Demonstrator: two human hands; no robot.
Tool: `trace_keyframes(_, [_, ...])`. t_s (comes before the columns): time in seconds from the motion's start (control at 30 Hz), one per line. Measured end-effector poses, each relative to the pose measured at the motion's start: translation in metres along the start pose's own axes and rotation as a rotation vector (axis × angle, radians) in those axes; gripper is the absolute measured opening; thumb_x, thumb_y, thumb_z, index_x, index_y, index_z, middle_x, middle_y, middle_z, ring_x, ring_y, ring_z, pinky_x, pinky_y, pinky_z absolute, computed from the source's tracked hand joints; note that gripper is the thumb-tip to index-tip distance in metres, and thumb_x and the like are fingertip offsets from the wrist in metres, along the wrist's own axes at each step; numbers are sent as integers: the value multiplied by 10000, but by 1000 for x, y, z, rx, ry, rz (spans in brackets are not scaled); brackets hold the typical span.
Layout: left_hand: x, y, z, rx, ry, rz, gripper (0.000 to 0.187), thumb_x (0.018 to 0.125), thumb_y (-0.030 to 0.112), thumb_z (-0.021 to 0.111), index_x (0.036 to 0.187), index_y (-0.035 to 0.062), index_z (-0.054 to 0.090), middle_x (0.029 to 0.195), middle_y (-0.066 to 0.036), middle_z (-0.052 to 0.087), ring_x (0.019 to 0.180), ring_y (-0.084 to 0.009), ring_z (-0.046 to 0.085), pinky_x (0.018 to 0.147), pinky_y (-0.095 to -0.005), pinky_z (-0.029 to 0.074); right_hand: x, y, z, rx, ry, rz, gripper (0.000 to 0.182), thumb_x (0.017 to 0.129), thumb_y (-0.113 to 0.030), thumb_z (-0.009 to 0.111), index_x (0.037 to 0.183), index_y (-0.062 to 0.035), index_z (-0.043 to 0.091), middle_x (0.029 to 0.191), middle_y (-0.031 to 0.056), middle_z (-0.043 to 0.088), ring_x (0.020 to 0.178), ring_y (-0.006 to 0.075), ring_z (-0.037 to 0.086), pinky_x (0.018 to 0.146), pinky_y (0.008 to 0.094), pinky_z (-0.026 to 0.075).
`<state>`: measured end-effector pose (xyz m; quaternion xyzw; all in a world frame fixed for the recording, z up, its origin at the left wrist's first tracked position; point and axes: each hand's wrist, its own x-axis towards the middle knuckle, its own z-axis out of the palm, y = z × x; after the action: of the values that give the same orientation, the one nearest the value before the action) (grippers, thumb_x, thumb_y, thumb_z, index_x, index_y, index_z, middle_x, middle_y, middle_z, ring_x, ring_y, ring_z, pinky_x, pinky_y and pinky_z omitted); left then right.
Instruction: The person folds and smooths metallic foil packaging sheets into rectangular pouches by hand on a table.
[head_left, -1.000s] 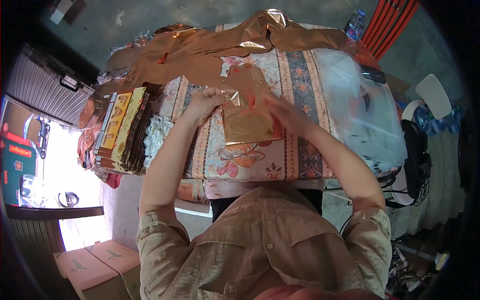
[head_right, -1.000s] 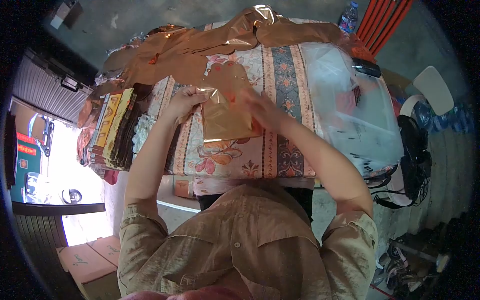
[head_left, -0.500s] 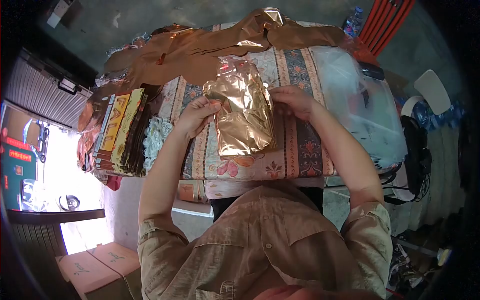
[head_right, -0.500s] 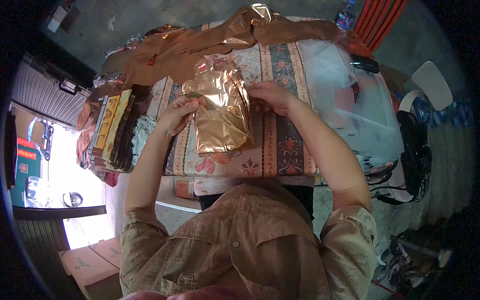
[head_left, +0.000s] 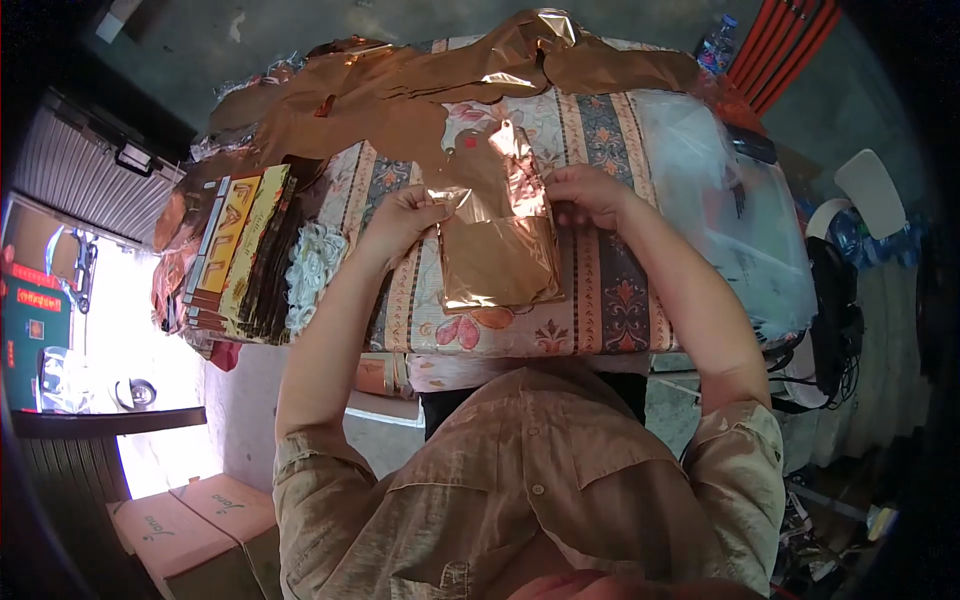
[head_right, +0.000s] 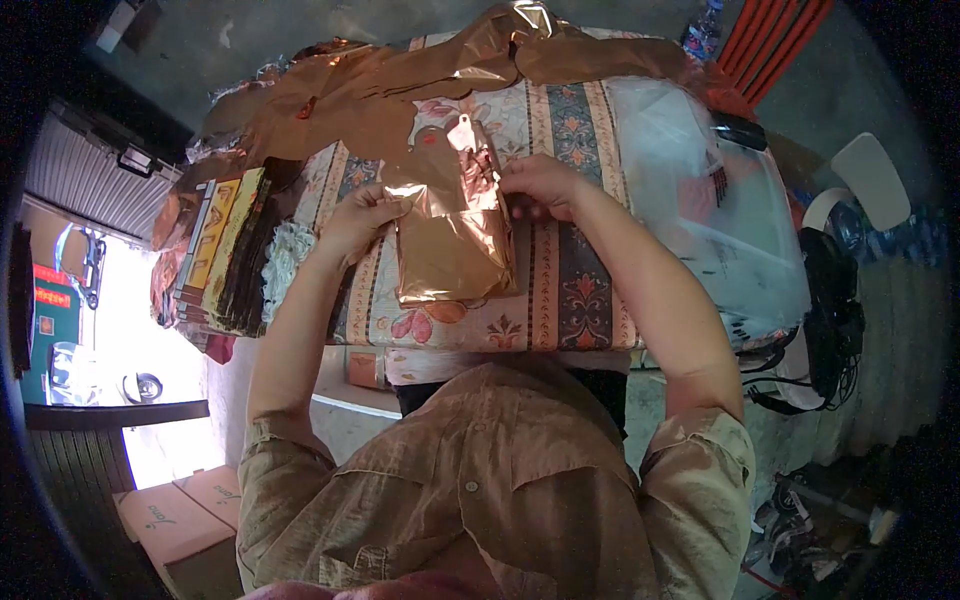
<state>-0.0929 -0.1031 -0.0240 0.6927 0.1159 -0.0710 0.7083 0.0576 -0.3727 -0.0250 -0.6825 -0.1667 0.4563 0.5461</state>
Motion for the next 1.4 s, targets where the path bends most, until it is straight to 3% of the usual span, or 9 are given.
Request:
trace_keyframes(0.33, [-3,3,7,-145,33,-40,97,860,80,712,912,58,633,840,-13,668,704,-67,609,599,-192,490,-18,-22,9,274,-37,102,267,871,-356,678,952,-104,640,764,9,646,609,118,602,472,243,435])
trace_keyframes(0.53, [-7,11,10,-120,24,-86,100,862,90,715,912,63,633,837,-3,662,714,-56,610,587,-177,487,-1,-8,-1,68,-108,0,160,893,-270,666,927,-114,651,746,-15,649,530,94,571,459,218,436])
trace_keyframes(0.63, [-9,13,13,-133,33,-93,104,858,88,718,915,72,631,827,5,659,714,-54,620,580,-167,500,-3,-12,-1,-2,-2,70,121,864,-217,703,857,-115,638,712,-23,642,510,79,570,424,218,417])
trace_keyframes(0.8, [-4,5,5,-124,8,-105,127,852,81,721,937,71,628,833,8,660,729,-69,643,587,-174,541,-8,-11,2,-100,37,-43,117,835,-152,723,789,-101,628,692,4,657,505,68,584,411,199,420])
trace_keyframes(1.0, [-3,7,0,-148,-38,-181,106,884,130,691,925,60,622,827,4,656,707,-74,638,615,-200,565,-11,-10,1,-135,41,-117,120,829,-127,722,821,-36,644,714,52,664,530,117,614,424,239,461])
trace_keyframes(1.1, [-6,10,2,-3,2,-73,105,893,153,685,848,71,636,745,19,629,625,-53,587,535,-193,508,-11,-9,1,-148,29,-117,126,838,-137,715,777,-91,616,684,22,657,514,88,601,420,209,441])
trace_keyframes(1.17, [-10,17,3,291,16,4,243,853,151,727,688,74,567,629,22,545,526,-45,483,448,-210,393,-11,-9,1,-164,35,-107,120,838,-134,715,783,-86,619,687,24,657,518,91,605,416,211,439])
trace_keyframes(1.27, [0,-5,0,322,76,127,312,839,148,744,628,78,525,593,39,492,508,-36,409,441,-224,301,-9,-10,0,-186,23,-82,106,832,-123,716,808,-75,624,699,28,659,525,96,613,410,217,438])
trace_keyframes(1.4, [-8,6,7,336,71,22,297,828,135,749,652,70,519,593,46,488,512,-37,409,459,-224,320,-11,-16,3,-230,-11,-81,107,819,-95,712,860,-55,622,719,33,663,522,98,611,406,222,438])
